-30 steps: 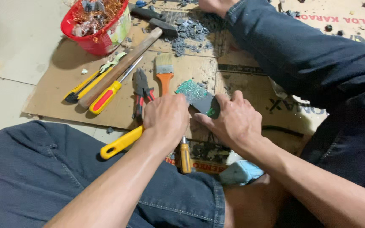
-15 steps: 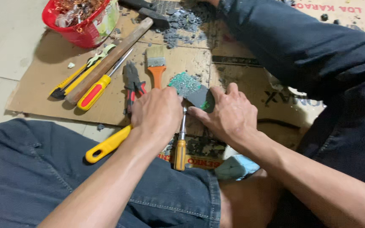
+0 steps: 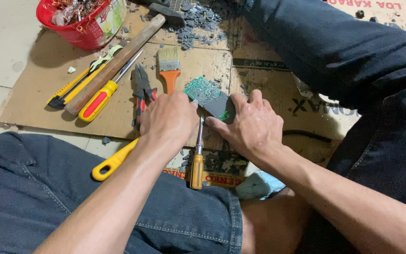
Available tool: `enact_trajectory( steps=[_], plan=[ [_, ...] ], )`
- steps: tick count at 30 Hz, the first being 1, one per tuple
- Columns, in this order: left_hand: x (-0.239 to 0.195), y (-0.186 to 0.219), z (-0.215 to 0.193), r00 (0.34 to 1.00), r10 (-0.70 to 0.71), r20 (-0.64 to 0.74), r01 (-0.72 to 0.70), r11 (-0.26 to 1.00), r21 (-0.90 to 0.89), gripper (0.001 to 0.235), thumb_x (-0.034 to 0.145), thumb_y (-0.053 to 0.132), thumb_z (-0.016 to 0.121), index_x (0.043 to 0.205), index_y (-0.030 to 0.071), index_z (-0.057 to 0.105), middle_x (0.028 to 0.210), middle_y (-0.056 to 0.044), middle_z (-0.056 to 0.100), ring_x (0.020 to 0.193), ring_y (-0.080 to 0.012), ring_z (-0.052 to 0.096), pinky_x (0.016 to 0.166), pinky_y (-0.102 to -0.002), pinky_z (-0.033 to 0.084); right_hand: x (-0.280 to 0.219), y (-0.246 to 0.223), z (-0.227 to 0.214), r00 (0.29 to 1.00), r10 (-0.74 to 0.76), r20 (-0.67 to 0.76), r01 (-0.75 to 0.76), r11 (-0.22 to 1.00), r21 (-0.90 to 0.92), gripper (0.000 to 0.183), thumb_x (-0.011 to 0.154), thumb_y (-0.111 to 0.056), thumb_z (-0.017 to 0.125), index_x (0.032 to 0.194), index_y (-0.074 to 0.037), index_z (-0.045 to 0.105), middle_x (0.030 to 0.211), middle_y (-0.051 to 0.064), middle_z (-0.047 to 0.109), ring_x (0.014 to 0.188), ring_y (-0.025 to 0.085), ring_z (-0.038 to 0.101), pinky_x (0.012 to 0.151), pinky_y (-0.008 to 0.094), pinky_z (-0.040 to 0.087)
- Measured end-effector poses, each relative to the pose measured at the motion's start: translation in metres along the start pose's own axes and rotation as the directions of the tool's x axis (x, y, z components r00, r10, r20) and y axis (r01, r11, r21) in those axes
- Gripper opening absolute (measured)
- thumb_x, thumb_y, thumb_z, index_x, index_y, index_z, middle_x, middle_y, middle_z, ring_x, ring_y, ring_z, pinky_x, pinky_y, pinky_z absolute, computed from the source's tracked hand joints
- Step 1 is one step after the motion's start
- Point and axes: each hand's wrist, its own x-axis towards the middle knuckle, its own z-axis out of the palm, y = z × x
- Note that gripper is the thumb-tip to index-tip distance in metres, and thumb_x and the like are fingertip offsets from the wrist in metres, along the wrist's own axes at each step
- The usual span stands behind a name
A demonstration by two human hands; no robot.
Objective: The person scrapes a green circuit board using a yellow-handled screwdriver to remove material. The person holds the board with the left hand and scrapes with the right hand, creating debris on the cardboard below.
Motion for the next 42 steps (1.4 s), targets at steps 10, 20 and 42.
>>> enact_trajectory(
  steps=[10,20,42],
  plan=[
    [-0.024,0.018,-0.009,0.988,-0.080,0.135,0.098,0.987,-0.128,0.043,0.093,0.027,0.044,0.112,0.002,0.074,0.117,-0.022,0.072,0.121,-0.0412,0.063,0.097,-0.057,0.052,0.006,-0.004,0.008,1.000,0.024,0.019,-0.022,0.997,-0.076,0.080,0.078,-0.079,0.061,0.137,-0.025,0.057,0.122,0.009,0.051,0.120,0.033,0.060,0.087,0.057,0.059],
    [-0.026,0.018,-0.011,0.987,-0.072,0.141,0.089,0.988,-0.124,0.042,0.098,0.028,0.046,0.118,0.000,0.071,0.120,-0.022,0.071,0.123,-0.0423,0.062,0.097,-0.058,0.052,0.002,-0.006,0.003,0.999,0.032,0.021,-0.031,0.996,-0.081,0.072,0.083,-0.071,0.063,0.136,-0.023,0.058,0.120,0.010,0.052,0.120,0.033,0.061,0.088,0.058,0.059],
    [-0.031,0.018,0.004,0.992,-0.051,0.120,0.060,0.995,-0.076,0.043,0.099,0.032,0.043,0.118,0.007,0.072,0.119,-0.024,0.070,0.123,-0.0453,0.061,0.099,-0.060,0.050,0.010,-0.003,0.003,0.997,0.050,0.064,-0.041,0.990,-0.132,0.077,0.080,-0.079,0.059,0.140,-0.031,0.054,0.126,0.007,0.052,0.123,0.027,0.059,0.085,0.056,0.060]
  ],
)
